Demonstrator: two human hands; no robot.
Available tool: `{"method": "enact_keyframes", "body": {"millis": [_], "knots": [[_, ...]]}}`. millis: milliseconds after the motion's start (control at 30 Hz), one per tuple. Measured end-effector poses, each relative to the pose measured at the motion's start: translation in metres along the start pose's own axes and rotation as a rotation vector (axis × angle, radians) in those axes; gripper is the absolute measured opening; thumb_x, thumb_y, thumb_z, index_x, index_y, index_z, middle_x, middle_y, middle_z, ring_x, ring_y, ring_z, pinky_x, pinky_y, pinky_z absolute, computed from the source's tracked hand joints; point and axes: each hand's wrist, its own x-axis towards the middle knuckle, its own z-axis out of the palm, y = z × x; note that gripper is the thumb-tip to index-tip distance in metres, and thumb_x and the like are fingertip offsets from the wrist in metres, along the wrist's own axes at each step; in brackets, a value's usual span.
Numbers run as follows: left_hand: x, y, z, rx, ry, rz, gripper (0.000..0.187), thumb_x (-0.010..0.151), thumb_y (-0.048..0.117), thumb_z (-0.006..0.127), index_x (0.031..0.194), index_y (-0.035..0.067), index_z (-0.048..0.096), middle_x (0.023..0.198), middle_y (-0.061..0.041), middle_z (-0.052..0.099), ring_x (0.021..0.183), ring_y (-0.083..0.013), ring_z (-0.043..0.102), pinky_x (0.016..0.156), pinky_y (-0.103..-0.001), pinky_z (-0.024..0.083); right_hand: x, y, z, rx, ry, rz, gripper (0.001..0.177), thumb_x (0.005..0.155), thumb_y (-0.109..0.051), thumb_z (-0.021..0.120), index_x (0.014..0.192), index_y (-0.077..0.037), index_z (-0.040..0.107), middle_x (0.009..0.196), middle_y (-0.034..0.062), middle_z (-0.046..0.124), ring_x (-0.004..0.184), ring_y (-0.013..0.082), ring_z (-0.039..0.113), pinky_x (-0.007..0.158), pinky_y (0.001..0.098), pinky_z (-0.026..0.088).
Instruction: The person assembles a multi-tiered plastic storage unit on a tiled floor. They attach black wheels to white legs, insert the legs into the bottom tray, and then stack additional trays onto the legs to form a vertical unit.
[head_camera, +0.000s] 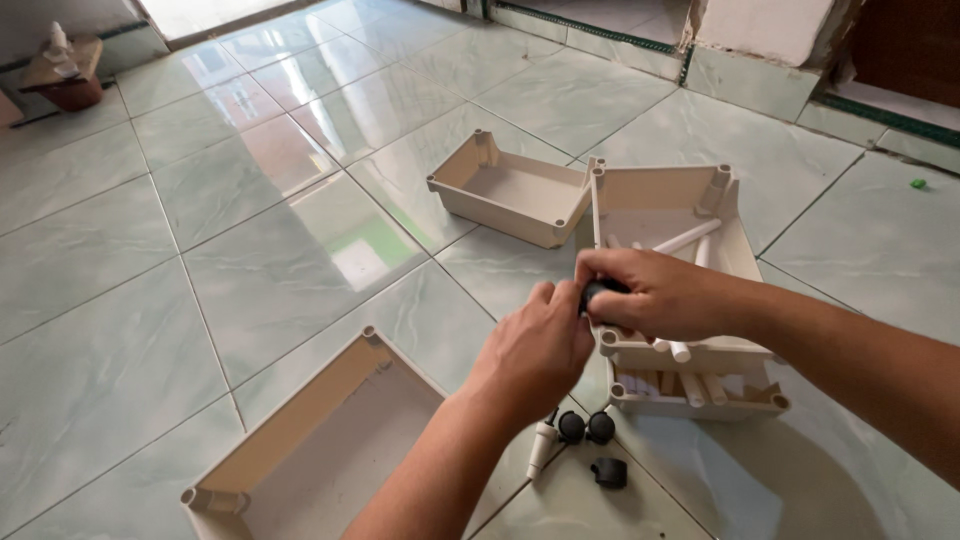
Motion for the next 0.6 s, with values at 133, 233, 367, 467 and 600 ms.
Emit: {"method": "enact_keyframes", "body": {"millis": [133,233,367,467,600], "knots": [[0.004,-0.001,0.007,0.208,0.045,0.096,0.021,0.097,0.018,0.055,0.110,0.003,0.056,0.097,-0.018,0.065,0.087,-0.0384,0.068,0.076,-0.051,0.054,0.000,-0.009,0.004,0.019,-0.004,0.115,0.025,0.091,-0.024,0.053,0.099,-0.004,0.065,0.066,0.0035,0.058,0.054,0.0117,0.057,0.047,0.0309,0.052],[-0.001,0.001,0.006,0.308,-0.026,0.158,0.021,0.098,0.019,0.056,0.111,0.003,0.058,0.087,-0.018,0.067,0.077,-0.0363,0.071,0.069,-0.048,0.056,-0.002,-0.012,-0.001,0.030,-0.212,0.183,0.026,0.089,-0.022,0.056,0.102,-0.007,0.072,0.066,0.0012,0.061,0.055,0.0105,0.058,0.049,0.0304,0.053],[-0.013,0.012,-0.008,0.226,-0.206,0.182,0.025,0.094,0.027,0.060,0.105,0.006,0.058,0.072,-0.016,0.069,0.065,-0.0378,0.068,0.061,-0.050,0.053,-0.019,-0.017,-0.001,0.029,-0.389,0.126,0.024,0.084,-0.015,0.055,0.087,0.000,0.072,0.065,0.0033,0.063,0.053,0.0121,0.058,0.049,0.0301,0.052],[-0.025,0.022,-0.028,0.083,-0.250,0.238,0.020,0.092,0.025,0.059,0.101,0.007,0.058,0.068,-0.014,0.067,0.063,-0.0376,0.066,0.060,-0.051,0.051,-0.039,-0.027,-0.002,-0.066,-0.388,0.144,0.021,0.083,-0.020,0.058,0.088,-0.003,0.069,0.063,0.0038,0.061,0.051,0.0138,0.058,0.048,0.0319,0.051],[-0.029,0.031,-0.052,-0.001,-0.327,0.288,0.014,0.091,0.023,0.056,0.097,0.010,0.057,0.068,-0.012,0.066,0.061,-0.0359,0.066,0.060,-0.050,0.050,-0.050,-0.034,0.000,-0.235,-0.301,-0.318,0.019,0.080,-0.018,0.061,0.087,-0.002,0.068,0.069,0.0010,0.068,0.061,0.0130,0.062,0.055,0.0301,0.053]]}}
